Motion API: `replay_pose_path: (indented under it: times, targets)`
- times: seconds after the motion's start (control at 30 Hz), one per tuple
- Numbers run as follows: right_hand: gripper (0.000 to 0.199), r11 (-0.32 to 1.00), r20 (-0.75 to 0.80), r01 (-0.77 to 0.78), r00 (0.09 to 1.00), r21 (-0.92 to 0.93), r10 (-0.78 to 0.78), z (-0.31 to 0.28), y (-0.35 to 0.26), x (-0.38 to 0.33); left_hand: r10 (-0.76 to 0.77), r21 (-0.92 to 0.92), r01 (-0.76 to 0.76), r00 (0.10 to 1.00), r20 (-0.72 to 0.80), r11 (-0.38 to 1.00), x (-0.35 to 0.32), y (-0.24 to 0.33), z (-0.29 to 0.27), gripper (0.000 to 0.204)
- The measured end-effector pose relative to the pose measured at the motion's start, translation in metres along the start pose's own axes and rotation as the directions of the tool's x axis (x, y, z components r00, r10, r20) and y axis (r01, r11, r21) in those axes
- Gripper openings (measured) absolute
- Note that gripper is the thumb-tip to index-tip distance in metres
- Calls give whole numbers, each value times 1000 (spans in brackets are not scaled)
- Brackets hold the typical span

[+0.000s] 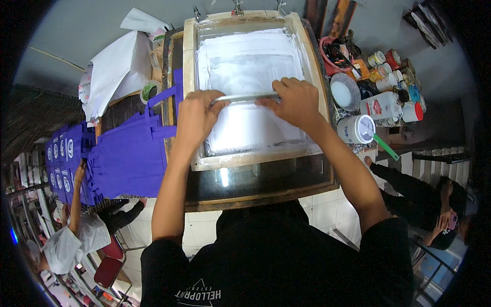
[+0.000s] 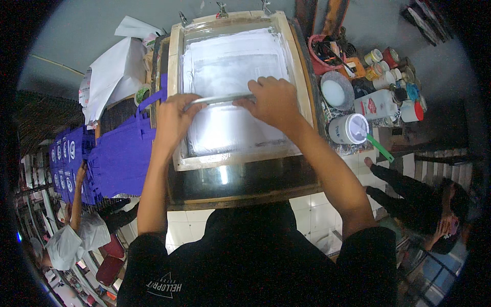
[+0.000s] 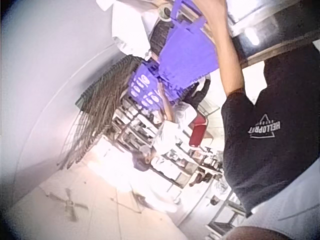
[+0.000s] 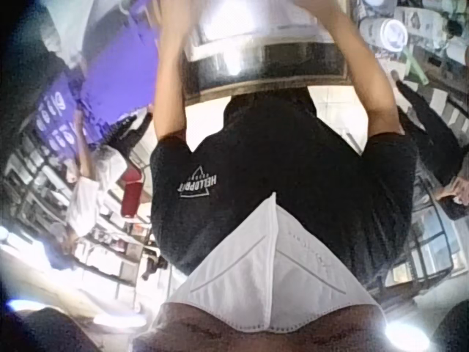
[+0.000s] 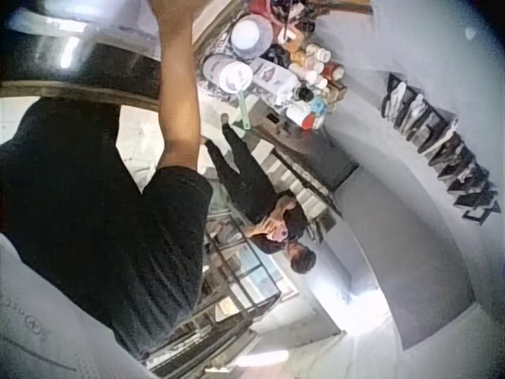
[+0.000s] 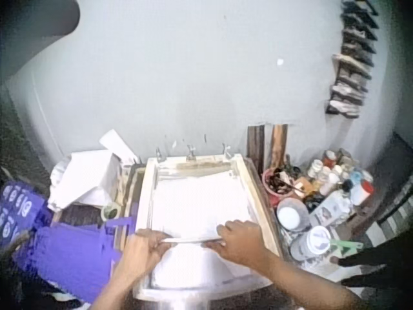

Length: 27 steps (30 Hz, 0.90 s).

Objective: The person performs screen printing on purple bags by placing them on the printing platform, lowering the screen frame, and using a squeegee to apply white ink before lifting the frame and moving the bags aside.

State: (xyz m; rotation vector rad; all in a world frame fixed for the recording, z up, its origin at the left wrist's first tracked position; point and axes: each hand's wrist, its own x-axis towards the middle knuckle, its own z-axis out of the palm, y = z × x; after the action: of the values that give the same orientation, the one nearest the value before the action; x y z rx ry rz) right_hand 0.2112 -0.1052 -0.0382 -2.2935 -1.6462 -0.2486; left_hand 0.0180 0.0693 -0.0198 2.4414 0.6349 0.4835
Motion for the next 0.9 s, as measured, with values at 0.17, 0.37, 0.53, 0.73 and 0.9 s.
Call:
replay_pose_path:
  times: [0.17, 0.37, 0.53, 0.73, 0.9]
  targets:
    - [53, 998, -81, 60, 995, -12, -61, -7, -21, -50, 35, -5, -35, 999, 24, 999, -57, 20, -3, 15]
    - [39, 999, -63, 17, 998, -26, -19, -13, -42, -84, 34, -27, -32, 998, 50, 999, -92, 27, -4, 24]
    - [26, 995, -152, 75, 986, 60, -65, -6, -37, -97, 112, 91, -103, 989, -98, 990, -126, -6, 8, 92]
    - [29, 992, -305, 112, 948, 59, -89, -41, -36, -93, 270, 265, -203, 929, -251, 943, -144, -28, 1, 135]
    - [30, 981, -496, 182, 848, -61, -188, -113, -33, -38, -24, -228, -114, 850, -527, 967, -116, -14, 15, 134]
